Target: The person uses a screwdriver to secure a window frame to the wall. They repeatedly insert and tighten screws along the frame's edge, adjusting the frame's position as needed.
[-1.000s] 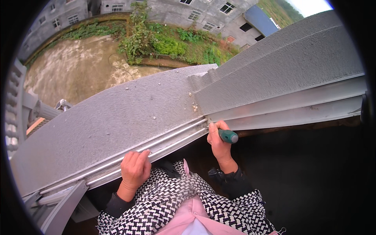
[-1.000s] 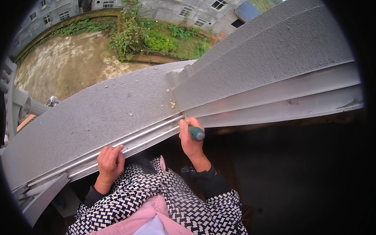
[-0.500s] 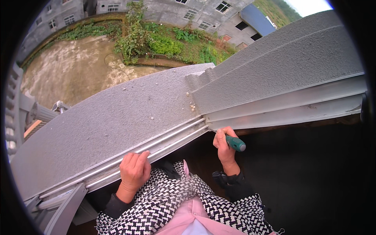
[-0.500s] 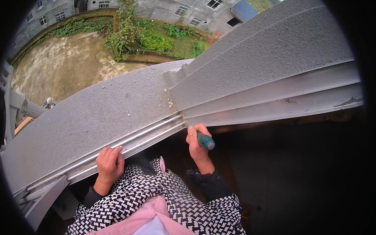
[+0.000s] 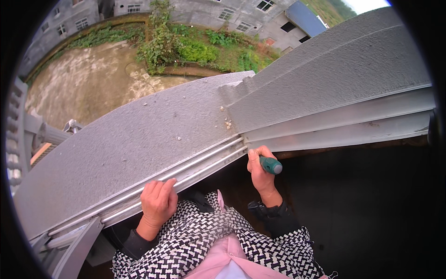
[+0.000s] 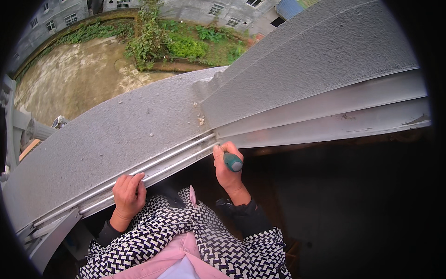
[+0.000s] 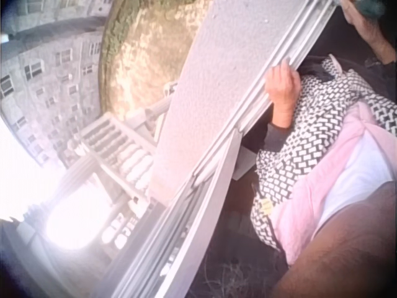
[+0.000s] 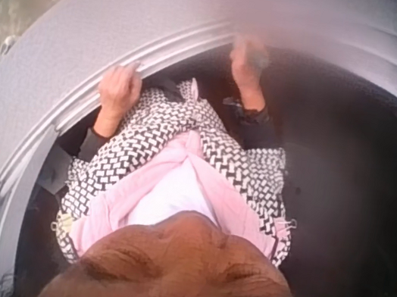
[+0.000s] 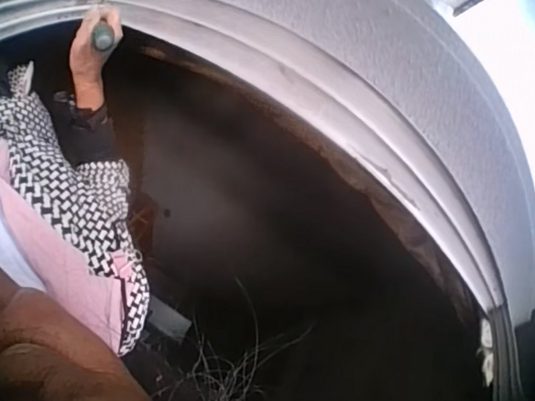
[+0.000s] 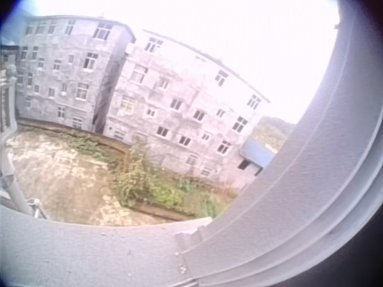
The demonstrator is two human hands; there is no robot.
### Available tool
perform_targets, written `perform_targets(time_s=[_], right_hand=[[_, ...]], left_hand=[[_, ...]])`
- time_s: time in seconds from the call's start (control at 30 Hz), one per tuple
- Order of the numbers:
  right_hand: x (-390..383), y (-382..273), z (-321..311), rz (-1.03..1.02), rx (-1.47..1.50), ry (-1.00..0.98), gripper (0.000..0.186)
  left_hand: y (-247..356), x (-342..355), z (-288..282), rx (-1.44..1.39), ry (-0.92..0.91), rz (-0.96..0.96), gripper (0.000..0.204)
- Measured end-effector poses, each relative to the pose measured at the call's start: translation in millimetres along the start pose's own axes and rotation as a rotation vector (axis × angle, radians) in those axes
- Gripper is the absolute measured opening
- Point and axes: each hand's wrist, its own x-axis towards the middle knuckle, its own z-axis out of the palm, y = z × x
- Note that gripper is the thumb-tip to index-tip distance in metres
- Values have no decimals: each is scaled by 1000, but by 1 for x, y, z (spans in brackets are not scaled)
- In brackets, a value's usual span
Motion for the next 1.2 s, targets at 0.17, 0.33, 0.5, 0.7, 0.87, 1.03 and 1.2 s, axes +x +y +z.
perform_targets(time_s=[0.17,0.33,0.5,0.7,0.87,1.03,1.2], right_hand=[[-2,-9,0,119,167,-25,28],[1,-7,2,98,84,21,29],[-18,-7,1,94,268,-123,25],[-13,-8,-3,89,180,-63,26],[-18,-9,-5,117,361,-65,26],[-34,-17,-26,-19,313,-28,25],[-48,-18,-33,-40,340,-7,24]], left_hand=[[-2,-1,0,0,-10,-6,36],[2,4,-3,1,-28,-39,34],[16,33,-2,-30,-105,-111,22],[44,85,23,218,-381,163,9],[46,124,76,201,-589,408,8],[38,137,114,124,-672,534,10],[41,145,124,226,-778,595,12]])
